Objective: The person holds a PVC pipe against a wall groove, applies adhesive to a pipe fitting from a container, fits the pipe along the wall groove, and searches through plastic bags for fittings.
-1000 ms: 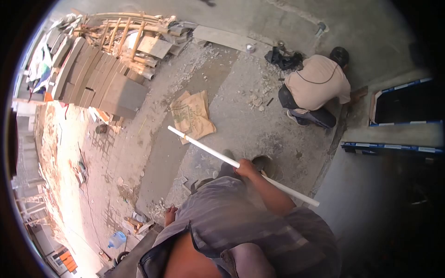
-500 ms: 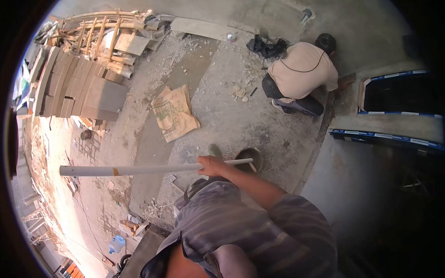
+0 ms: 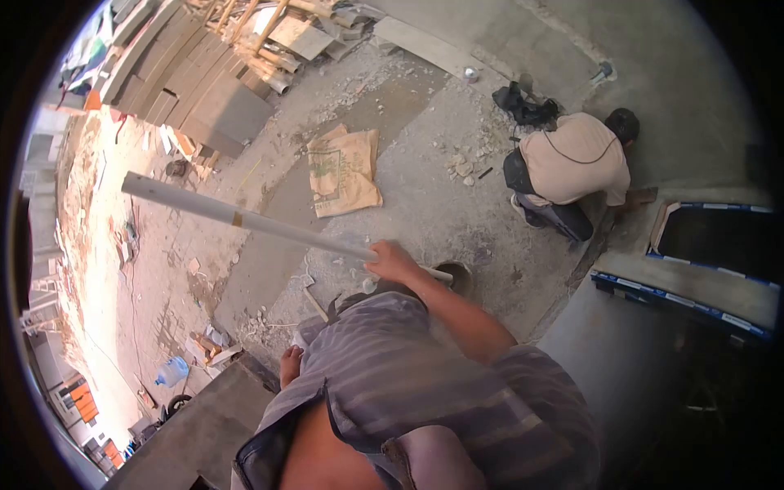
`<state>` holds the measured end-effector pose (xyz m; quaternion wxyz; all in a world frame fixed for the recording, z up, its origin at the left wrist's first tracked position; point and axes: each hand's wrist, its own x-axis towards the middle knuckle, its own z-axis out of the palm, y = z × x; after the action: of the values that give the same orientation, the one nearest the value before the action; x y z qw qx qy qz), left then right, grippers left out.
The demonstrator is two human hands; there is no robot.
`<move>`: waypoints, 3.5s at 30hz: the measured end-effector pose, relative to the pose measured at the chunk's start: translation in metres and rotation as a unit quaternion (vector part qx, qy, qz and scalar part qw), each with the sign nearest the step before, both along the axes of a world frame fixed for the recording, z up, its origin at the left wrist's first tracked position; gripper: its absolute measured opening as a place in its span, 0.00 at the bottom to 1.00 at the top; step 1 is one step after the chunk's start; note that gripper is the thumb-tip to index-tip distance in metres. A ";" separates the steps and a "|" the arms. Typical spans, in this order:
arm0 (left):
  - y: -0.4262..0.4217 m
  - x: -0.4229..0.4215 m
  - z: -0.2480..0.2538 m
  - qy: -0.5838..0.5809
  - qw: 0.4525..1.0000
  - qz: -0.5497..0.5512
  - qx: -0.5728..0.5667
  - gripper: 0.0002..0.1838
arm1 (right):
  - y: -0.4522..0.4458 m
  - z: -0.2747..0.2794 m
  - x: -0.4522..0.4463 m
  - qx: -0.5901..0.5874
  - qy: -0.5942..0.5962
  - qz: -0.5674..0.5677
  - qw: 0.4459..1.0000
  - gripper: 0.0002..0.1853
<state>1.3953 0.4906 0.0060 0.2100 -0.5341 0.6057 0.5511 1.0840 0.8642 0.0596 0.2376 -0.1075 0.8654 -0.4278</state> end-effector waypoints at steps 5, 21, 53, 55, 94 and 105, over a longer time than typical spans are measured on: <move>0.003 0.032 0.006 -0.039 0.996 -0.067 -0.042 0.19 | 0.013 -0.013 0.006 -0.007 -0.021 -0.046 0.999 0.21; -0.052 0.046 -0.039 -0.017 0.991 -0.123 -0.052 0.18 | -0.011 0.074 0.029 -0.023 0.038 -0.103 0.994 0.18; 0.114 -0.234 0.410 0.891 0.432 -0.130 0.057 0.22 | 0.098 -0.041 -0.079 -0.022 -0.103 -0.120 0.987 0.11; 0.121 -0.245 0.410 0.913 0.368 -0.167 0.052 0.22 | 0.096 -0.040 -0.081 -0.029 -0.103 -0.118 0.987 0.11; 0.100 -0.268 0.380 0.591 0.776 -0.165 0.146 0.18 | 0.067 0.109 -0.021 -0.022 -0.112 0.132 0.985 0.19; 0.085 -0.267 0.383 0.578 0.798 -0.097 -0.143 0.26 | 0.340 0.068 0.033 0.343 -0.212 0.263 0.876 0.14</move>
<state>1.1283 0.5754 0.3889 -0.2055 -0.0793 0.7349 0.6414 1.1172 1.2039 0.1278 0.5410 -0.1497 0.8267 -0.0381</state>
